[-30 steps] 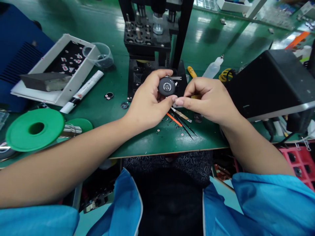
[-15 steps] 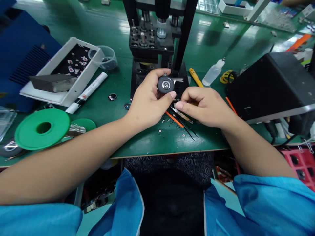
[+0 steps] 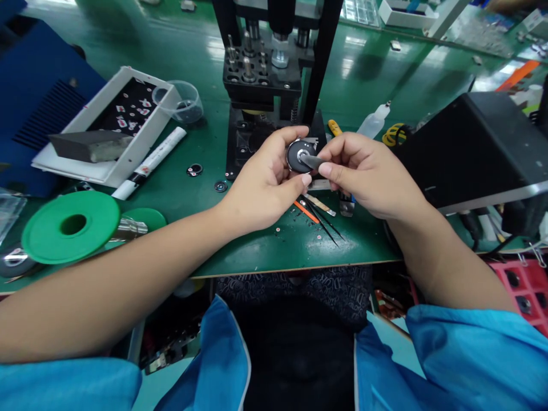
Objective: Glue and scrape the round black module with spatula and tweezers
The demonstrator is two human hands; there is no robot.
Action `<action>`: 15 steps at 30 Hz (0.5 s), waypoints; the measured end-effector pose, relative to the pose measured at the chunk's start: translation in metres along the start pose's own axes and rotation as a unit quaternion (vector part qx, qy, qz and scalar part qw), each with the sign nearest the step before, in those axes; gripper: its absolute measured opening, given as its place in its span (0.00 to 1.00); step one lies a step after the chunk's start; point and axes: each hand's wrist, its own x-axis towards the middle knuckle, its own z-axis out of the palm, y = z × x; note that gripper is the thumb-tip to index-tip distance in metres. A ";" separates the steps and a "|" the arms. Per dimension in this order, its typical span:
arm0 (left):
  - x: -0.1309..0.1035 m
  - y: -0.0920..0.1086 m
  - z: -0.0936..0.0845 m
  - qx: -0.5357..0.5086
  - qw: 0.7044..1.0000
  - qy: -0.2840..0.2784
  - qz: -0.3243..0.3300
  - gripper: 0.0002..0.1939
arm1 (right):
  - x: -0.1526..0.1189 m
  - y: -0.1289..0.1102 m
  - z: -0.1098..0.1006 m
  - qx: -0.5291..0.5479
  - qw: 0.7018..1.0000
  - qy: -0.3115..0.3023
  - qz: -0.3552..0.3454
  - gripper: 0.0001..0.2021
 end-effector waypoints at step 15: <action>-0.002 -0.001 -0.004 0.099 0.994 0.001 0.039 0.37 | -0.002 -0.006 -0.001 -0.154 0.986 0.019 0.053 0.18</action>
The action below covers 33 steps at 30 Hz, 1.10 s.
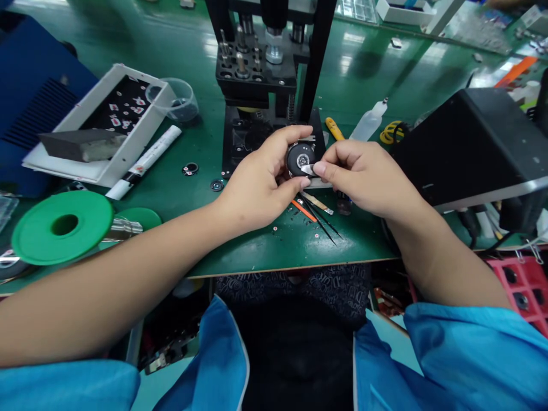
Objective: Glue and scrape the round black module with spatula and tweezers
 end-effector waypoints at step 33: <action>-0.001 0.026 -0.008 0.183 0.979 -0.077 -0.054 0.29 | -0.008 -0.006 0.013 -0.087 0.995 0.017 -0.047 0.15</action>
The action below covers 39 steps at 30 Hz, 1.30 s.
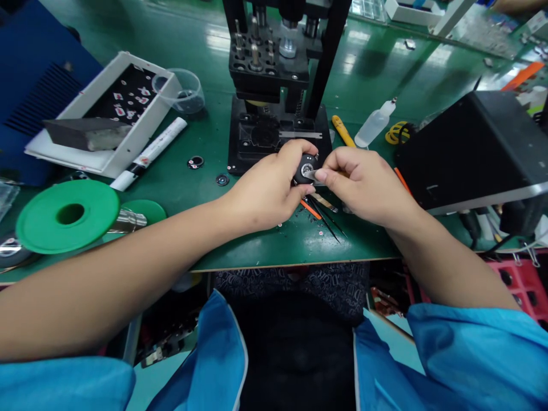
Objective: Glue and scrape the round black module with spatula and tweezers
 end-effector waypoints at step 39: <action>-0.001 0.002 -0.003 0.003 0.999 -0.039 -0.014 0.29 | -0.003 -0.008 -0.005 -0.044 0.999 -0.022 -0.019 0.16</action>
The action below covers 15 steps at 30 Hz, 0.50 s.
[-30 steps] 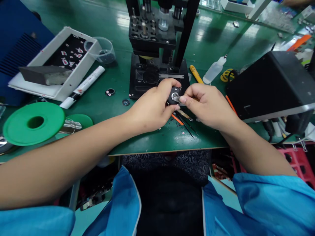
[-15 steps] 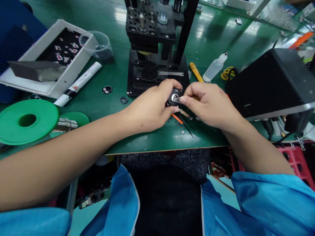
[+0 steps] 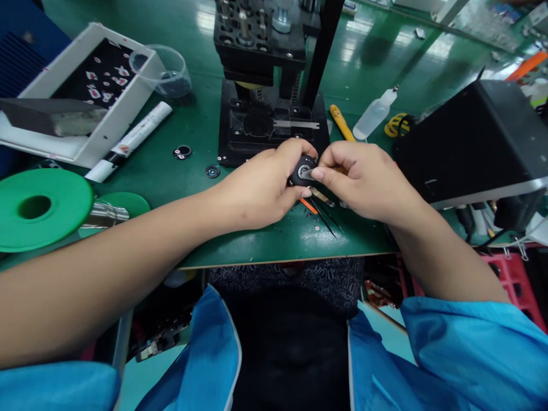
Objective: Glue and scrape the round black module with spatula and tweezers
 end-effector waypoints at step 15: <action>-0.001 0.000 -0.001 0.002 0.999 -0.038 -0.024 0.32 | 0.000 0.000 -0.006 -0.032 0.999 -0.021 -0.032 0.15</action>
